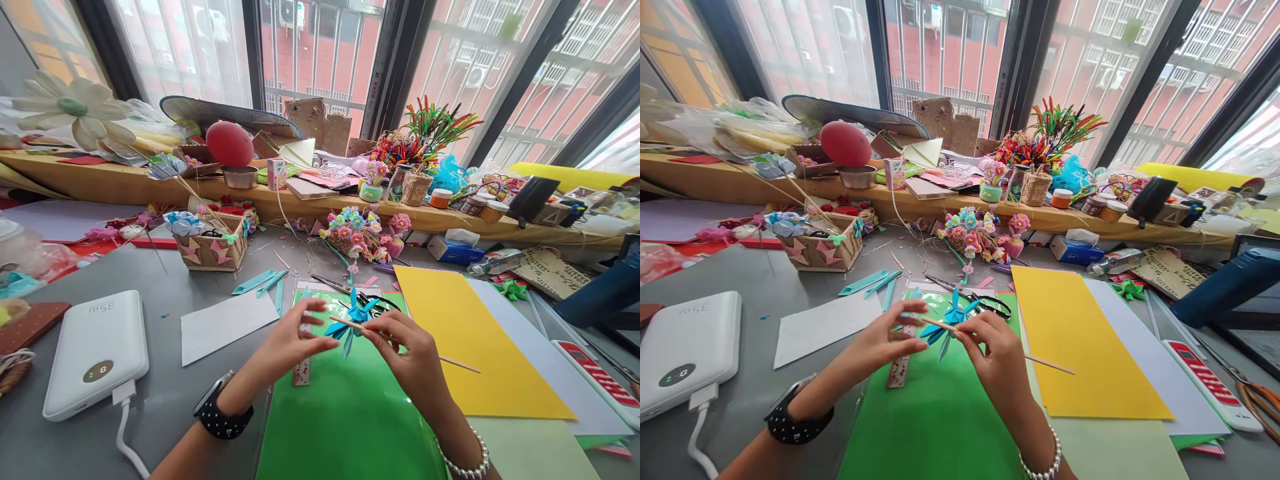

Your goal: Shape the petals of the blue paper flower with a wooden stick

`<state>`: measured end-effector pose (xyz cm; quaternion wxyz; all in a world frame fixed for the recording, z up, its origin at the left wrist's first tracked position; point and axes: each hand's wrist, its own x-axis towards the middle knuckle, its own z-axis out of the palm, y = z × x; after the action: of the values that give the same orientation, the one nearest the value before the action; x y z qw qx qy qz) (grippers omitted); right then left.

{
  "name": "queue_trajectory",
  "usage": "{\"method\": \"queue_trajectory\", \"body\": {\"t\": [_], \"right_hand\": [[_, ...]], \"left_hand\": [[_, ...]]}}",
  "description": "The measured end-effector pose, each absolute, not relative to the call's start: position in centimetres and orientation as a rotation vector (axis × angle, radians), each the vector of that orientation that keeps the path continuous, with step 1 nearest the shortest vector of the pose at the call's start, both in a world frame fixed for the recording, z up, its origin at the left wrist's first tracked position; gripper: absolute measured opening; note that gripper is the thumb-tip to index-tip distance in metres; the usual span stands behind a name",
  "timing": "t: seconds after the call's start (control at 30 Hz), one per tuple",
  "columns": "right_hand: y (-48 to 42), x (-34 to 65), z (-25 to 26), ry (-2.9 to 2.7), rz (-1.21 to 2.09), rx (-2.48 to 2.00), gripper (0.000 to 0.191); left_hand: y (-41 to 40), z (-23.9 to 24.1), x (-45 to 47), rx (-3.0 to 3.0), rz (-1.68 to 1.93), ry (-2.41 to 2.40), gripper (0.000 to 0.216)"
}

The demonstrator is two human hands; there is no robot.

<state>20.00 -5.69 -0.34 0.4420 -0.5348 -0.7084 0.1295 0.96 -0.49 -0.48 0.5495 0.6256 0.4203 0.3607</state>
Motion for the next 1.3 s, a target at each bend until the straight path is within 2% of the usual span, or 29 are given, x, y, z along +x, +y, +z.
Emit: {"method": "queue_trajectory", "body": {"t": [0.13,0.2,0.33,0.87,1.13,1.3], "right_hand": [[-5.5,19.8,-0.8,-1.87,0.24,-1.276,0.013],[-5.5,19.6,-1.1,-1.896,0.201,-1.238,0.013],[-5.4,19.3,-1.6,-1.933,0.135,-1.178,0.012],[-5.4,18.6,-2.5,-1.919,0.055,-1.167,0.007],[-5.4,18.6,-2.3,-1.878,0.232,-1.2,0.007],[-5.5,18.7,-2.0,-1.816,0.456,-1.274,0.007]], "left_hand": [[-0.9,0.1,0.7,2.048,1.179,0.974,0.022],[-1.2,-0.1,1.0,2.298,1.176,0.854,0.014],[-1.4,-1.0,1.5,2.537,1.156,0.818,0.01],[-1.5,-1.5,1.7,2.865,1.154,0.877,0.014],[-1.5,-1.6,1.6,2.991,1.216,0.859,0.018],[-1.6,-1.8,1.8,3.044,1.28,0.836,0.023]]}}
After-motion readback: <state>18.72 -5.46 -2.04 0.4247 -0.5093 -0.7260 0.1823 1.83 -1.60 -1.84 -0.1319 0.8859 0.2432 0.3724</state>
